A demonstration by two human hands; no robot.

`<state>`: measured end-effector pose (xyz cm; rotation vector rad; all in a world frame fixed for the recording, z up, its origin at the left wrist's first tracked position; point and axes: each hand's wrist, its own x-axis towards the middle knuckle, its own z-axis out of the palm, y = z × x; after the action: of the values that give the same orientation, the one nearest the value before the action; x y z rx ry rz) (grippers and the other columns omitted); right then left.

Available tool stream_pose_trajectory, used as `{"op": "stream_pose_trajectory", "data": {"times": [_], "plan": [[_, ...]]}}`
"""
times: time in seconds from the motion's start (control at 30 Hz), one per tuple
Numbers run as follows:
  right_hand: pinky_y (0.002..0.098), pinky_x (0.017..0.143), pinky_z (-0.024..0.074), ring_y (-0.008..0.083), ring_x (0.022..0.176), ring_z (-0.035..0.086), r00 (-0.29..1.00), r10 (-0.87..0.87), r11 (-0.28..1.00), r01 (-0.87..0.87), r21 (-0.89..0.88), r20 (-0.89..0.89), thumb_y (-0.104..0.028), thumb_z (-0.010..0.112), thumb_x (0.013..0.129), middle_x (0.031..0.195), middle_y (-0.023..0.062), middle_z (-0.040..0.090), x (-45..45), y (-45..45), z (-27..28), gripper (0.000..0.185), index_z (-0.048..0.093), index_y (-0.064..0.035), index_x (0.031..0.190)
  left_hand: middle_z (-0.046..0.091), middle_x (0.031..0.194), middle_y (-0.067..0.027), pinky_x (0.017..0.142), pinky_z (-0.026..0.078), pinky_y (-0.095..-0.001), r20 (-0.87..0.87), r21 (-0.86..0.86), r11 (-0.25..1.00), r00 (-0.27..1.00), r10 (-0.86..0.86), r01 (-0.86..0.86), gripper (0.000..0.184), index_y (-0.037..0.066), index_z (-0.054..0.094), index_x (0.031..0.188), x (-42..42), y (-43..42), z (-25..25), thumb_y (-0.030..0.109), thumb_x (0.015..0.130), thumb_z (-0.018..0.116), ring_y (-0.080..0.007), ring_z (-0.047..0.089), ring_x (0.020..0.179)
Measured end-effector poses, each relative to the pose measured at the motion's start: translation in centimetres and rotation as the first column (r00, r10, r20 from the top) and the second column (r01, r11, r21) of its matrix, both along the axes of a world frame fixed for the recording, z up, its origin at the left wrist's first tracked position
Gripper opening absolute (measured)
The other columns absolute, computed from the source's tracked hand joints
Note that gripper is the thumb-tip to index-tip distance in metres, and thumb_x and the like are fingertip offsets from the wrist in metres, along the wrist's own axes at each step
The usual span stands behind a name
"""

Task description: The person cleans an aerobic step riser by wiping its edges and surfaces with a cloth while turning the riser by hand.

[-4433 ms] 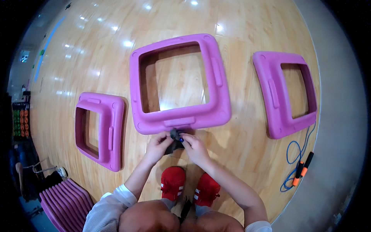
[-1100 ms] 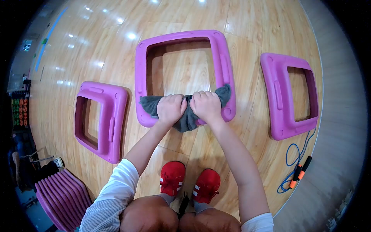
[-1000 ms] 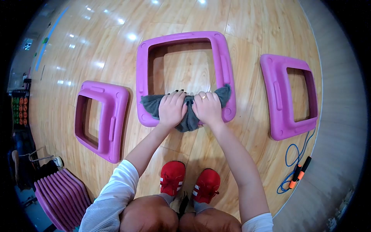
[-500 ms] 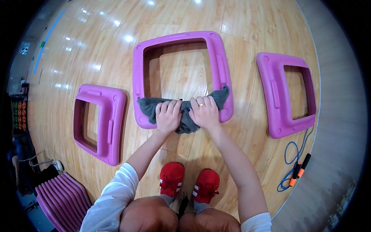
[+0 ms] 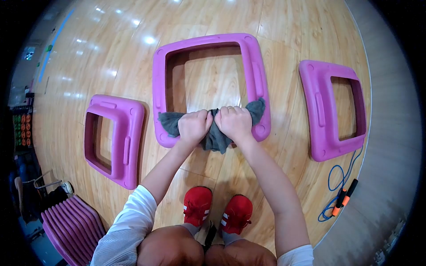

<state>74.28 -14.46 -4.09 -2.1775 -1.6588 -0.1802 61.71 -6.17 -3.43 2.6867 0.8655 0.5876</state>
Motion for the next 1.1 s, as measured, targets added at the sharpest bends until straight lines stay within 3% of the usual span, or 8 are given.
{"op": "stream_pose_trajectory", "data": {"times": [0.13, 0.23, 0.33, 0.73, 0.87, 0.93, 0.97, 1.1], "plan": [[0.0355, 0.068, 0.044, 0.0226, 0.076, 0.057, 0.997, 0.071, 0.997, -0.072, 0.032, 0.026, -0.022, 0.061, 0.072, 0.079, 0.0066, 0.06, -0.1, -1.3, 0.2, 0.015, 0.057, -0.0088, 0.077, 0.062, 0.082, -0.006, 0.075, 0.045, -0.0382, 0.099, 0.083, 0.994, 0.992, -0.079, 0.071, 0.018, 0.009, 0.06, 0.088, -1.2, -1.3, -0.2, 0.02, 0.074, 0.064, -0.0221, 0.06, 0.079], [0.039, 0.076, 0.039, 0.0239, 0.085, 0.053, 0.99, 0.142, 0.981, -0.144, 0.13, 0.018, -0.02, 0.062, 0.071, 0.089, 0.0065, 0.057, -0.2, -2.2, -0.4, 0.027, 0.058, -0.0076, 0.094, 0.055, 0.111, -0.0038, 0.093, 0.032, -0.0411, -0.013, 0.188, 0.981, 0.999, -0.047, 0.048, 0.049, 0.01, 0.053, 0.117, -2.4, -2.8, -0.6, 0.023, 0.071, 0.066, -0.0191, 0.05, 0.104], [0.04, 0.074, 0.0381, 0.0246, 0.08, 0.052, 0.98, 0.173, 0.955, -0.192, 0.225, 0.099, -0.021, 0.062, 0.071, 0.086, 0.0063, 0.054, -0.1, -2.5, -0.6, 0.034, 0.057, -0.0075, 0.102, 0.056, 0.103, -0.0026, 0.09, 0.034, -0.0407, -0.005, 0.224, 0.973, 0.999, -0.049, 0.049, 0.045, 0.01, 0.055, 0.113, -2.4, -2.6, -1.0, 0.025, 0.071, 0.066, -0.0189, 0.051, 0.097], [0.0332, 0.059, 0.0427, 0.02, 0.063, 0.056, 0.999, 0.022, 0.998, -0.025, 0.065, 0.048, -0.022, 0.061, 0.071, 0.065, 0.003, 0.055, 0.2, -0.3, -0.6, 0.018, 0.048, -0.0118, 0.064, 0.057, 0.069, -0.0049, 0.06, 0.045, -0.0348, -0.114, -0.008, 0.999, 0.992, -0.053, 0.053, 0.014, 0.01, 0.057, 0.078, 0.1, 0.2, -0.3, 0.023, 0.078, 0.061, -0.0224, 0.058, 0.064], [0.038, 0.075, 0.0432, 0.0232, 0.087, 0.056, 0.997, 0.07, 0.997, -0.069, 0.022, -0.019, -0.023, 0.061, 0.072, 0.095, 0.0082, 0.06, 0.0, -1.7, -0.4, 0.021, 0.057, -0.009, 0.087, 0.063, 0.088, -0.0069, 0.073, 0.046, -0.0371, -0.15, -0.122, 0.991, 0.986, -0.07, 0.052, 0.019, 0.009, 0.06, 0.091, -1.1, -0.8, 0.0, 0.022, 0.078, 0.061, -0.023, 0.061, 0.083], [0.0407, 0.084, 0.0421, 0.0247, 0.1, 0.055, 0.993, 0.116, 0.99, -0.116, 0.084, 0.01, -0.025, 0.061, 0.073, 0.109, 0.0101, 0.059, -0.6, -3.3, -0.5, 0.033, 0.06, -0.008, 0.101, 0.058, 0.117, -0.0082, 0.089, 0.04, -0.0448, 0.012, 0.213, 0.969, 0.992, -0.128, 0.123, 0.036, 0.009, 0.057, 0.112, -2.5, -2.2, -0.6, 0.02, 0.078, 0.061, -0.0242, 0.054, 0.108], [0.044, 0.092, 0.0368, 0.0255, 0.111, 0.048, 0.993, 0.108, 0.993, -0.11, 0.046, 0.038, -0.026, 0.062, 0.073, 0.122, 0.0098, 0.051, -1.0, -4.2, -0.8, 0.046, 0.054, -0.0086, 0.114, 0.044, 0.136, -0.0084, 0.1, 0.028, -0.0527, -0.093, 0.135, 0.981, 0.988, -0.124, 0.136, 0.054, 0.01, 0.047, 0.129, -3.8, -3.3, -2.6, 0.023, 0.078, 0.06, -0.0265, 0.04, 0.125], [0.0507, 0.105, 0.0251, 0.0276, 0.129, 0.033, 0.995, 0.086, 0.994, -0.083, -0.068, 0.041, -0.031, 0.063, 0.073, 0.14, 0.0073, 0.038, -2.4, -6.4, -2.1, 0.065, 0.043, -0.011, 0.133, 0.038, 0.14, -0.0094, 0.105, 0.023, -0.0532, -0.202, 0.123, 0.983, 0.973, -0.112, 0.139, 0.06, 0.009, 0.043, 0.134, -5.9, -6.0, -3.3, 0.03, 0.079, 0.056, -0.0303, 0.035, 0.128]]}}
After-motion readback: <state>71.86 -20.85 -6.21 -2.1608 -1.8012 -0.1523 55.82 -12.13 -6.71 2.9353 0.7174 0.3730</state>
